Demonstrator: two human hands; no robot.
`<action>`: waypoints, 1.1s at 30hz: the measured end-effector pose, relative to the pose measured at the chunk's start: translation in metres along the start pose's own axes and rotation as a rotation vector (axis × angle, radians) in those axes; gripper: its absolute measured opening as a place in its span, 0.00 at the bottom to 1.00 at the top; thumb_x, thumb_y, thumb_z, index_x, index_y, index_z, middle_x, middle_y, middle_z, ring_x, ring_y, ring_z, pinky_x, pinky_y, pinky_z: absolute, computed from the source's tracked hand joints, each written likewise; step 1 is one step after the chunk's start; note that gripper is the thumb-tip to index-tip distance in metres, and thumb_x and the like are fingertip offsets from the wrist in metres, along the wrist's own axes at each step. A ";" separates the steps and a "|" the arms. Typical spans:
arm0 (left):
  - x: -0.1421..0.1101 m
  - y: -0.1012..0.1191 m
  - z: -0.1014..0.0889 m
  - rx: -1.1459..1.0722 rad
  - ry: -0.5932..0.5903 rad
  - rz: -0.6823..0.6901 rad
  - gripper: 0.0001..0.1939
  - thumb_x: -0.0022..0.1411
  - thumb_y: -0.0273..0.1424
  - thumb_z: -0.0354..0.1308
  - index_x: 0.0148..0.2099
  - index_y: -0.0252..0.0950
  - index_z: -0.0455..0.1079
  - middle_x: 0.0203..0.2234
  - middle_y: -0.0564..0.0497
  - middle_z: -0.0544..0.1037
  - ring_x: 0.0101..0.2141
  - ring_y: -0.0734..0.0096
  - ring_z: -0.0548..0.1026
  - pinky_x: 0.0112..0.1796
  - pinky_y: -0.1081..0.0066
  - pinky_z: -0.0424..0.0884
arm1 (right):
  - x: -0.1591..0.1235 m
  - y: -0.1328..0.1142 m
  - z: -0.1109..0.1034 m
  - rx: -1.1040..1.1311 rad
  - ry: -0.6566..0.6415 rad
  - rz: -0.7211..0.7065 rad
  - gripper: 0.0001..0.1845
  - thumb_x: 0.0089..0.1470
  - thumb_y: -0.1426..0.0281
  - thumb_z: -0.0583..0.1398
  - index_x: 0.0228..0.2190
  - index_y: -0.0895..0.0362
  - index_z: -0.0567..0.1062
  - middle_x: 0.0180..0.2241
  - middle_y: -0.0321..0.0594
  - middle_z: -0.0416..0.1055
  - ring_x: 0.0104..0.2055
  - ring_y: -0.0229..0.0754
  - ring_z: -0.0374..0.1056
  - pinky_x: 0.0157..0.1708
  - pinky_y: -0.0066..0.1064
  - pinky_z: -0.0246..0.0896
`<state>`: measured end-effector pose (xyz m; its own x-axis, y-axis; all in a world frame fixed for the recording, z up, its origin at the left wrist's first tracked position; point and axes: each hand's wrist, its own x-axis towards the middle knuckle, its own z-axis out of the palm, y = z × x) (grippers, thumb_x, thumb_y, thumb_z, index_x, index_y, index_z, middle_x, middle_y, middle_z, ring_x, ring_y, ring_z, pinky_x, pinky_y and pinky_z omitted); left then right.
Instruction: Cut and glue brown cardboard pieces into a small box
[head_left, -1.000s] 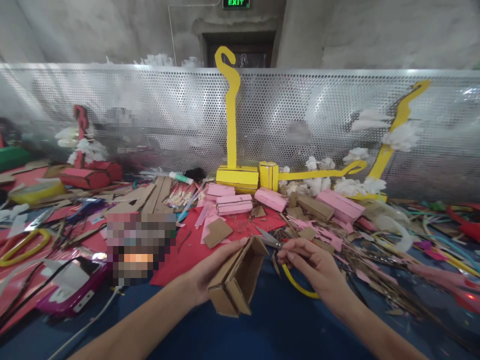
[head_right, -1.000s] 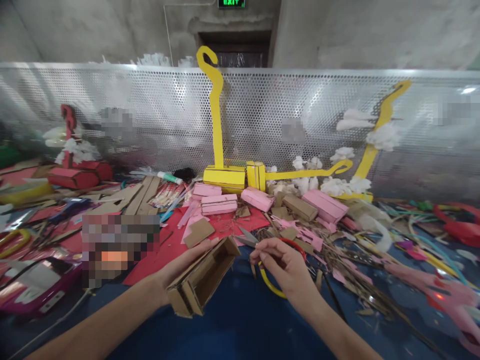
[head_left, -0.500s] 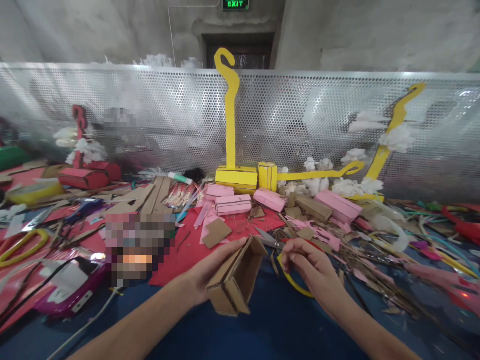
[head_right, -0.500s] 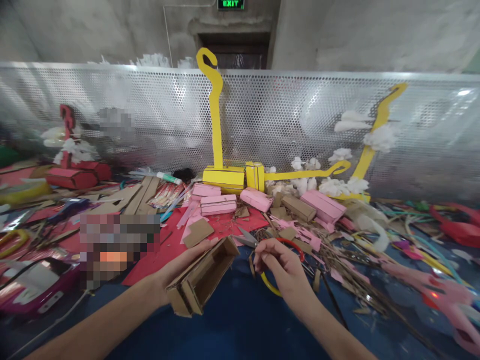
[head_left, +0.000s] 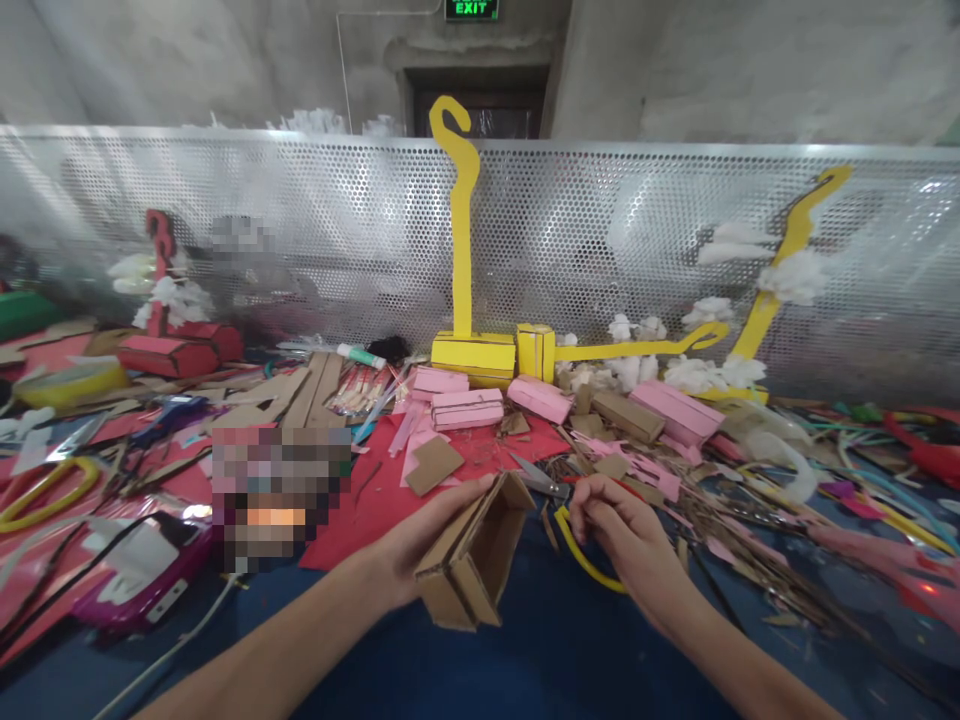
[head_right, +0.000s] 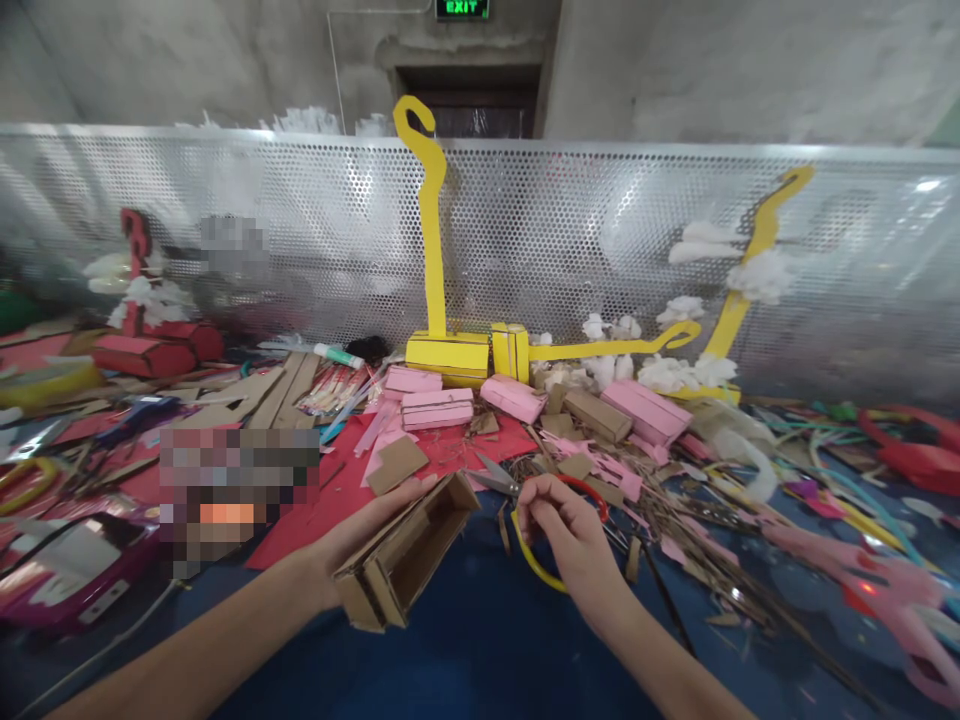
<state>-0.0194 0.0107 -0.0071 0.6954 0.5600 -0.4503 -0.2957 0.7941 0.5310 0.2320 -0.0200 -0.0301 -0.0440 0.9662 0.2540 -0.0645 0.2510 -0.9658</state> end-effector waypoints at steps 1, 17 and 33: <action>0.000 0.000 0.000 -0.005 0.000 0.001 0.25 0.64 0.45 0.62 0.45 0.23 0.77 0.32 0.42 0.85 0.27 0.66 0.82 0.30 0.71 0.77 | 0.000 -0.001 0.000 -0.016 -0.003 0.004 0.10 0.61 0.61 0.62 0.35 0.55 0.73 0.26 0.34 0.70 0.27 0.35 0.63 0.29 0.27 0.59; -0.001 0.000 0.006 0.043 0.014 0.028 0.23 0.66 0.44 0.59 0.42 0.25 0.78 0.29 0.44 0.84 0.25 0.68 0.81 0.28 0.72 0.75 | -0.002 -0.006 0.002 -0.095 -0.118 0.060 0.17 0.60 0.54 0.63 0.32 0.56 0.73 0.32 0.43 0.79 0.32 0.40 0.72 0.35 0.31 0.65; 0.000 0.000 0.005 0.030 0.003 0.020 0.23 0.67 0.44 0.58 0.41 0.25 0.78 0.29 0.42 0.84 0.25 0.68 0.81 0.29 0.72 0.75 | -0.002 -0.009 0.004 -0.121 -0.136 0.046 0.18 0.61 0.53 0.62 0.31 0.54 0.68 0.27 0.36 0.71 0.30 0.38 0.65 0.33 0.30 0.60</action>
<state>-0.0160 0.0096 -0.0030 0.6877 0.5762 -0.4418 -0.2893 0.7755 0.5611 0.2285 -0.0248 -0.0220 -0.1788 0.9620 0.2064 0.0609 0.2202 -0.9735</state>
